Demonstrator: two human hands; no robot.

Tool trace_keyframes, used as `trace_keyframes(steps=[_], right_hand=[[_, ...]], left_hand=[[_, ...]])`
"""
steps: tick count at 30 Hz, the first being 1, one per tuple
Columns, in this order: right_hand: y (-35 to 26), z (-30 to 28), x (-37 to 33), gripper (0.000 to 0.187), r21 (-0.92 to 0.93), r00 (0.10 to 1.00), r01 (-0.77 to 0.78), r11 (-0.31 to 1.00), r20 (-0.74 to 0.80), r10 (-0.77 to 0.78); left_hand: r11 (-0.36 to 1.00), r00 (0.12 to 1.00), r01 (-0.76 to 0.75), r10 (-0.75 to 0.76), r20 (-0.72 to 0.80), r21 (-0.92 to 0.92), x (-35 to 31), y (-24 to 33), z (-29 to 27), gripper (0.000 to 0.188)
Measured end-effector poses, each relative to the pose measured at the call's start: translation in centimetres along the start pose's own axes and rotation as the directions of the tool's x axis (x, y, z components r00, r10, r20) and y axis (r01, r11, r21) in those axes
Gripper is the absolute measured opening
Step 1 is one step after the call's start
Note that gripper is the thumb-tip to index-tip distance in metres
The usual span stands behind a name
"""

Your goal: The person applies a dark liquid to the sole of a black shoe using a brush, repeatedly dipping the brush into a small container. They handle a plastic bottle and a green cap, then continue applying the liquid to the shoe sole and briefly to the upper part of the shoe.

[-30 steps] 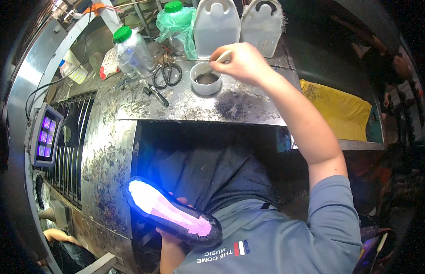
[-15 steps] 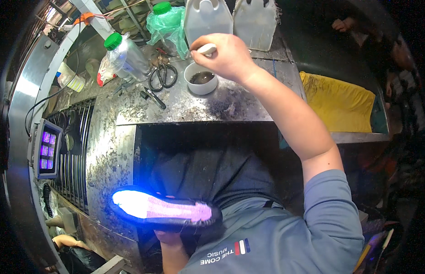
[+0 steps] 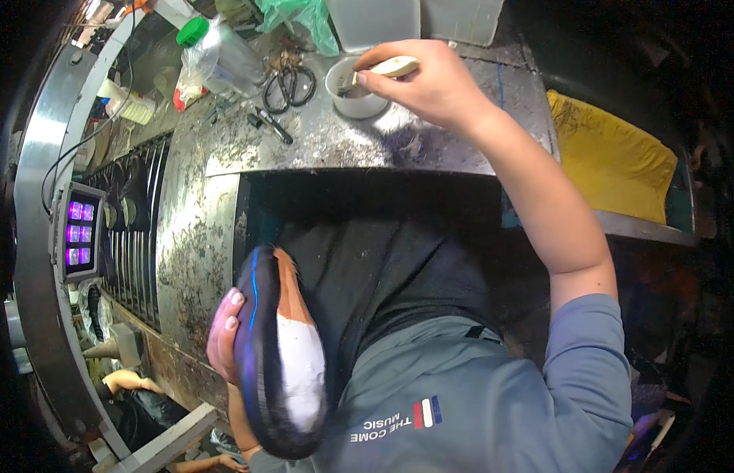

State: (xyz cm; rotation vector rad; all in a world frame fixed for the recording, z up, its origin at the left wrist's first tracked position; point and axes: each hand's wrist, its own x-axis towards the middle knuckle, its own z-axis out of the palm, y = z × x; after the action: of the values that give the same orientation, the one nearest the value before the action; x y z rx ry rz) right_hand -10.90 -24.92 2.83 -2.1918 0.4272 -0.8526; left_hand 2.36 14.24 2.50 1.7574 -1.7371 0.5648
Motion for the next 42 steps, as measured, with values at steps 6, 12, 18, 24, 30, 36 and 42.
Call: trace_keyframes(steps=[6, 12, 18, 24, 30, 36, 42], right_hand=[[-4.1, 0.1, -5.2, 0.025, 0.412, 0.977, -0.081, 0.908, 0.214, -0.01], [-8.0, 2.0, -7.8, 0.023, 0.62, 0.903, -0.142, 0.772, 0.4, -0.155], [-9.2, 4.0, -7.8, 0.02, 0.716, 0.902, -0.131, 0.686, 0.373, -0.218], [-10.0, 4.3, -7.3, 0.019, 0.719, 0.881, -0.208, 0.663, 0.433, -0.193], [-10.2, 3.7, -7.5, 0.008, 0.728, 0.88, -0.085, 0.68, 0.375, -0.291], [-10.7, 2.6, -7.6, 0.006, 0.719, 0.867, 0.039, 0.694, 0.32, -0.381], [-11.2, 1.7, -7.5, 0.006, 0.679, 0.839, 0.128, 0.723, 0.314, -0.443]], left_hand=[[0.966, 0.946, -0.239, 0.208, 0.247, 0.1, 1.5, -1.0, -3.0, 0.03], [0.938, 0.898, -0.321, 0.257, 0.357, 0.133, 2.1, -0.5, -4.2, 0.029], [0.944, 0.88, -0.31, 0.24, 0.41, 0.113, 2.6, 0.1, -4.6, 0.031], [0.942, 0.875, -0.314, 0.237, 0.422, 0.121, 2.9, 0.2, -4.8, 0.03], [0.933, 0.881, -0.322, 0.234, 0.411, 0.159, 2.6, -0.1, -4.3, 0.028], [0.932, 0.887, -0.31, 0.213, 0.41, 0.186, 2.7, -0.6, -3.6, 0.027], [0.941, 0.902, -0.245, 0.131, 0.412, 0.236, 2.7, -0.6, -3.3, 0.025]])
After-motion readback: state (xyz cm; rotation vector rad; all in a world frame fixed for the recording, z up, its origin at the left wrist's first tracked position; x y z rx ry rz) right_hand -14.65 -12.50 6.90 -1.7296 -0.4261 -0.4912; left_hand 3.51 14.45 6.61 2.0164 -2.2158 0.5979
